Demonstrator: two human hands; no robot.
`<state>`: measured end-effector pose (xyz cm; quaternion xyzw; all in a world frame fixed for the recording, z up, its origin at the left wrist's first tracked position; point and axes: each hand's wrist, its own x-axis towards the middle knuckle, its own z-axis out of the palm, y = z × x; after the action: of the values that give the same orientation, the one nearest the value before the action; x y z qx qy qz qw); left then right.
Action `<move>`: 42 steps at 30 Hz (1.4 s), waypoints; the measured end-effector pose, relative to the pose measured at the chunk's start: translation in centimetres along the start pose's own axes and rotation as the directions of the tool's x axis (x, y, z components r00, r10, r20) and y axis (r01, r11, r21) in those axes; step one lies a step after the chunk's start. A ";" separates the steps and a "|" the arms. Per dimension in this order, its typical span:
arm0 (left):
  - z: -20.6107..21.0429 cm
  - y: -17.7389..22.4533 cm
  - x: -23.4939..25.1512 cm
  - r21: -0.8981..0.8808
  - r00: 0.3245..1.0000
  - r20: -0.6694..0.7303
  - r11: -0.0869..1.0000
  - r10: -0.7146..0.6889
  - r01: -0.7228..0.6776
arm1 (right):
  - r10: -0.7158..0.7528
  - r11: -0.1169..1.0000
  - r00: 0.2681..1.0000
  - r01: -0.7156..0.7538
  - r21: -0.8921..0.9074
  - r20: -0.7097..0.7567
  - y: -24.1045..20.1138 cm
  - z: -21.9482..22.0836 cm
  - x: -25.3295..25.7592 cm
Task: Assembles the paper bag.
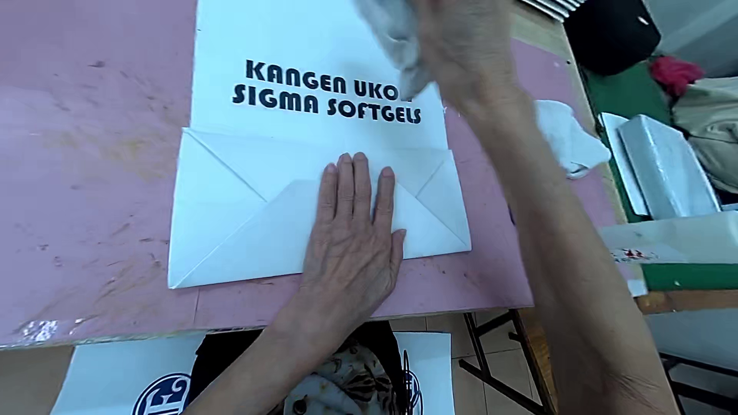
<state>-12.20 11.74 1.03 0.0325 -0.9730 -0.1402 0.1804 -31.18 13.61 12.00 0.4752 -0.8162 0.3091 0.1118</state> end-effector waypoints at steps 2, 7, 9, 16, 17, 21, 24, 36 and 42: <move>0.0 0.0 0.0 0.012 1.000 0.001 1.000 -0.003 0.003 | 0.200 0.934 0.975 -0.159 -0.320 0.097 2.7 -4.4 -2.3; 0.1 0.1 -0.1 0.012 1.000 -0.010 1.000 -0.016 0.017 | 0.729 0.547 0.678 -0.500 -0.671 0.089 5.3 -7.8 -11.8; 0.1 0.2 -0.1 0.011 1.000 -0.007 1.000 -0.013 0.014 | 0.729 0.520 0.684 -0.525 -0.674 0.029 5.7 -6.6 -15.3; -0.2 0.2 0.0 0.001 1.000 0.018 1.000 -0.022 0.022 | 0.683 0.532 0.726 -0.426 -0.732 0.074 6.9 -8.4 -13.8; -0.2 0.2 0.1 0.001 1.000 0.016 1.000 -0.023 0.023 | 0.647 0.560 0.762 -0.450 -0.696 0.027 6.9 -8.9 -13.5; -0.2 0.3 0.0 0.003 0.999 0.027 1.000 -0.031 0.031 | 0.297 0.781 0.941 -0.336 -0.527 -0.159 3.4 -7.2 -12.8; -0.2 0.3 0.0 0.006 0.999 0.016 0.999 -0.040 0.039 | 0.205 0.823 0.975 -0.220 -0.523 -0.087 0.0 -3.4 -12.1; -0.5 0.4 0.1 0.024 0.997 0.049 0.998 -0.057 0.055 | 0.444 0.669 0.896 -0.351 -0.656 -0.027 4.8 -0.1 -5.2; -0.6 0.2 0.0 0.011 0.998 0.041 0.999 -0.042 0.042 | 0.007 0.881 1.000 -0.021 -0.473 -0.031 4.2 -4.5 -7.1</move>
<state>-11.95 11.80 1.63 0.0511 -0.9763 -0.1396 0.1572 -31.47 22.88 10.46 0.4233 -0.8687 0.1081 0.2334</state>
